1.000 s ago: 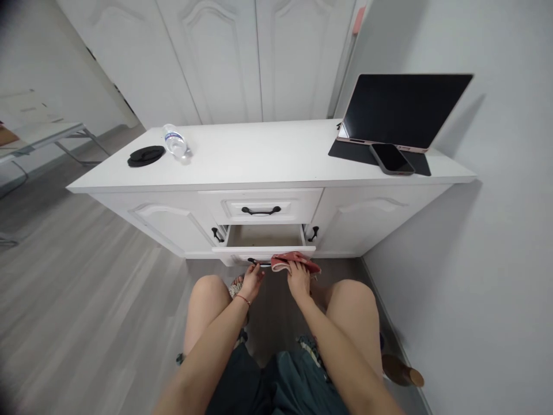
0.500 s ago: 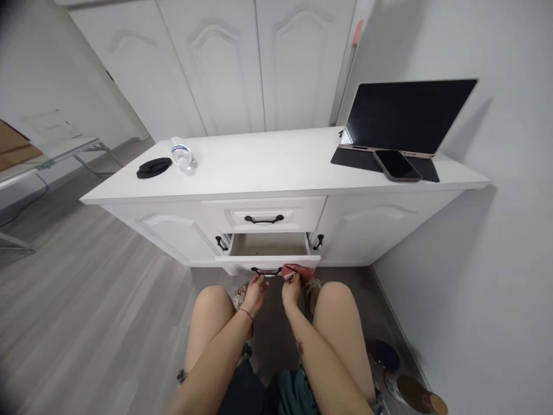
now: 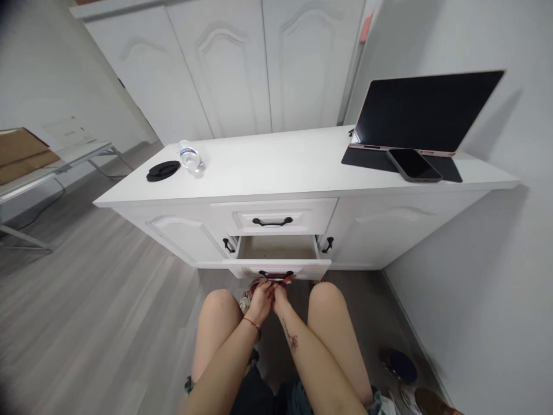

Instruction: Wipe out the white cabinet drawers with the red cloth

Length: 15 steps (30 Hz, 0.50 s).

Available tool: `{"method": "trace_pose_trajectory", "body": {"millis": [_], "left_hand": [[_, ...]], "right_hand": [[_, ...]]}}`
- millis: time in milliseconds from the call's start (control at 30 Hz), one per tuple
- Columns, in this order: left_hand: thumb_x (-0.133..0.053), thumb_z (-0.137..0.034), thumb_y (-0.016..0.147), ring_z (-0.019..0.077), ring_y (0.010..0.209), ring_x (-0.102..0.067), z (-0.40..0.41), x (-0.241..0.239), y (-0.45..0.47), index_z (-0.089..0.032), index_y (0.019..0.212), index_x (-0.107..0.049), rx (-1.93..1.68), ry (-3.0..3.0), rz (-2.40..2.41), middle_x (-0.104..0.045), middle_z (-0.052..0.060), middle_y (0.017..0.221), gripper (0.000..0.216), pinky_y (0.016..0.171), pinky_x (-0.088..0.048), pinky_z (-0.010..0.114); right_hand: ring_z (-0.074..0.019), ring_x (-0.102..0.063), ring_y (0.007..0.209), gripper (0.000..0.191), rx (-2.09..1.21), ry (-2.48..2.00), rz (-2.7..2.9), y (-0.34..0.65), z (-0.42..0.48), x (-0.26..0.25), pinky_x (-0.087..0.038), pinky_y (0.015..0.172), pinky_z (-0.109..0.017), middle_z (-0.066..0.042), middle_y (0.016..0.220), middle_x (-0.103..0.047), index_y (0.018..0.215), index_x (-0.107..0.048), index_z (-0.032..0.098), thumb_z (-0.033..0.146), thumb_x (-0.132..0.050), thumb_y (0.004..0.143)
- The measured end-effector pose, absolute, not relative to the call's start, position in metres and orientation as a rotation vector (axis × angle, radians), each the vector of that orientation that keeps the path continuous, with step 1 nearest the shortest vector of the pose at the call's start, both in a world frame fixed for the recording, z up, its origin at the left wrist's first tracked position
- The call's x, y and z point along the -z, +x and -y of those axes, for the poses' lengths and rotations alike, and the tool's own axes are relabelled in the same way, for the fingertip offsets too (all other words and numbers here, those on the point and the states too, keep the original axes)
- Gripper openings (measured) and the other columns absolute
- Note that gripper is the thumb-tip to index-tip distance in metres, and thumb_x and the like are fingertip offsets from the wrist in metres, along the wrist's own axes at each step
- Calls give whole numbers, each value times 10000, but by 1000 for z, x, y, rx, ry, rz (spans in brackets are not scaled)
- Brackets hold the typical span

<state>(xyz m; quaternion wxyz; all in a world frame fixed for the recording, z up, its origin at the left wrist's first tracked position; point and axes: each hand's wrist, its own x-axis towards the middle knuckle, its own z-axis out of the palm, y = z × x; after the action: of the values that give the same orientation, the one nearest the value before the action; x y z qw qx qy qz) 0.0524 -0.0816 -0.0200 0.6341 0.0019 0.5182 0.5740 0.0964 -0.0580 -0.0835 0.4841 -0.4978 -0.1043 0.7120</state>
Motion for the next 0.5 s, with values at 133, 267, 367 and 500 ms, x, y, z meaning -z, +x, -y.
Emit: {"method": "trace_pose_trajectory", "body": {"millis": [133, 267, 367, 500], "left_hand": [[-663, -145, 650, 134, 681, -636, 92, 19, 36, -159, 853, -579, -1408, 25, -1283, -664, 47, 808, 221, 694, -456, 263], [-654, -161, 633, 114, 624, -589, 102, 22, 16, -180, 798, -555, -1527, 77, -1373, -619, -1, 712, 194, 652, -434, 252], [-602, -164, 643, 101, 590, -551, 103, 26, 9, -178, 789, -557, -1606, 155, -1492, -596, -12, 706, 153, 607, -419, 242], [-545, -148, 671, 76, 532, -483, 103, 31, 7, -174, 773, -556, -1648, 193, -1627, -546, -39, 653, 106, 558, -383, 219]], "right_hand": [[-102, -533, 443, 171, -1954, -1083, 116, 83, 57, 73, -438, 448, -195, 39, 487, -559, 622, -516, 194, 154, -520, 788], [-107, -578, 505, 133, -2111, -926, 31, 77, 58, 60, -480, 504, -214, 9, 610, -637, 763, -586, 171, 167, -486, 850], [-121, -616, 572, 163, -2172, -845, -9, 77, 58, 49, -512, 557, -237, -9, 682, -667, 834, -603, 172, 182, -449, 888], [-128, -664, 729, 176, -2190, -772, -47, 80, 55, 32, -538, 668, -247, -37, 796, -686, 899, -597, 166, 156, -421, 896]]}}
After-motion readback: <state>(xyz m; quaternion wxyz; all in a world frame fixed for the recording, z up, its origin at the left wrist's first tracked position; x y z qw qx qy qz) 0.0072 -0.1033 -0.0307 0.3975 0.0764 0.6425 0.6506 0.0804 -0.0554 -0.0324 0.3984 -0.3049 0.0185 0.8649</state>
